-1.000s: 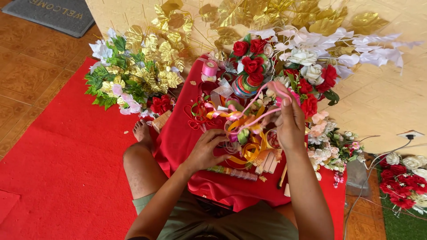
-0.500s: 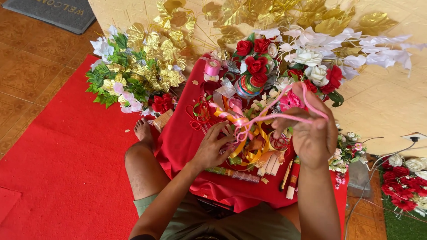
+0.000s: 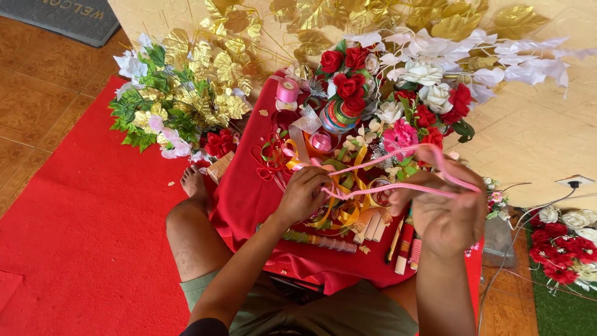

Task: The person sits on a red carpet and wraps a pink ribbon around a cylindrical object. They pull the ribbon taut, tie a knot, and continue wrapping it around the object.

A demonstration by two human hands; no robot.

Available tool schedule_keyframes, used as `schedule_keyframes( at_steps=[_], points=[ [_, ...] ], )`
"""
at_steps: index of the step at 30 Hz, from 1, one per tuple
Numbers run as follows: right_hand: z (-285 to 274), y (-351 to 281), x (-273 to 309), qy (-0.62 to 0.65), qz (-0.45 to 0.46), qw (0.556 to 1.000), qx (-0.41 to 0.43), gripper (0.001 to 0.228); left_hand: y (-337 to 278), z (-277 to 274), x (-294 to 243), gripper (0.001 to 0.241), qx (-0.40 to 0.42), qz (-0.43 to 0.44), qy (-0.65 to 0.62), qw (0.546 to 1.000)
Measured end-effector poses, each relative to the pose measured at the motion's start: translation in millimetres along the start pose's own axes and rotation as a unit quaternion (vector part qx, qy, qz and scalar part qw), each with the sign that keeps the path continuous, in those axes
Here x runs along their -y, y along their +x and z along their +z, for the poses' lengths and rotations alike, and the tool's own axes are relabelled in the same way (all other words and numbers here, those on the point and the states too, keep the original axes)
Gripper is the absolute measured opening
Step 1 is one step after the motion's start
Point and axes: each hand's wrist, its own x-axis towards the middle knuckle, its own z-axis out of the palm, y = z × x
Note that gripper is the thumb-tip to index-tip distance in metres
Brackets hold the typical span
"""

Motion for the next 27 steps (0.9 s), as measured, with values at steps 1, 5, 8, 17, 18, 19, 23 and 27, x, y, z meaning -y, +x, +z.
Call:
schedule_keyframes(
  at_steps=[1, 5, 8, 17, 18, 19, 23, 27],
  points=[
    [-1, 1, 7, -0.001, -0.001, 1.000, 0.000, 0.047, 3, -6, -2, 0.028, 0.000, 0.001, 0.000, 1.000],
    [-12, -2, 24, 0.007, -0.023, 1.000, -0.020, 0.039, 3, -18, -2, 0.020, 0.015, 0.041, 0.049, 0.998],
    [-25, -11, 25, -0.036, -0.013, 0.998, -0.054, 0.041, 1, -17, 2, 0.024, 0.016, 0.057, 0.055, 0.997],
    [-42, -15, 22, -0.110, 0.027, 0.984, -0.138, 0.044, -1, -16, -11, 0.021, -0.020, 0.015, -0.081, 0.996],
    [-44, -15, 21, -0.114, 0.032, 0.982, -0.150, 0.044, -1, -16, -12, 0.024, -0.010, -0.009, -0.102, 0.995],
    [-44, -15, 22, -0.114, 0.032, 0.982, -0.149, 0.044, -2, -15, -12, 0.024, -0.010, -0.010, -0.101, 0.995],
    [-47, -17, 24, -0.111, 0.049, 0.978, -0.172, 0.044, -4, -8, -13, 0.026, 0.003, -0.050, -0.108, 0.993],
    [-45, -17, 26, -0.106, 0.046, 0.979, -0.167, 0.044, -6, 4, -9, 0.019, -0.016, -0.063, -0.075, 0.995]
  ],
)
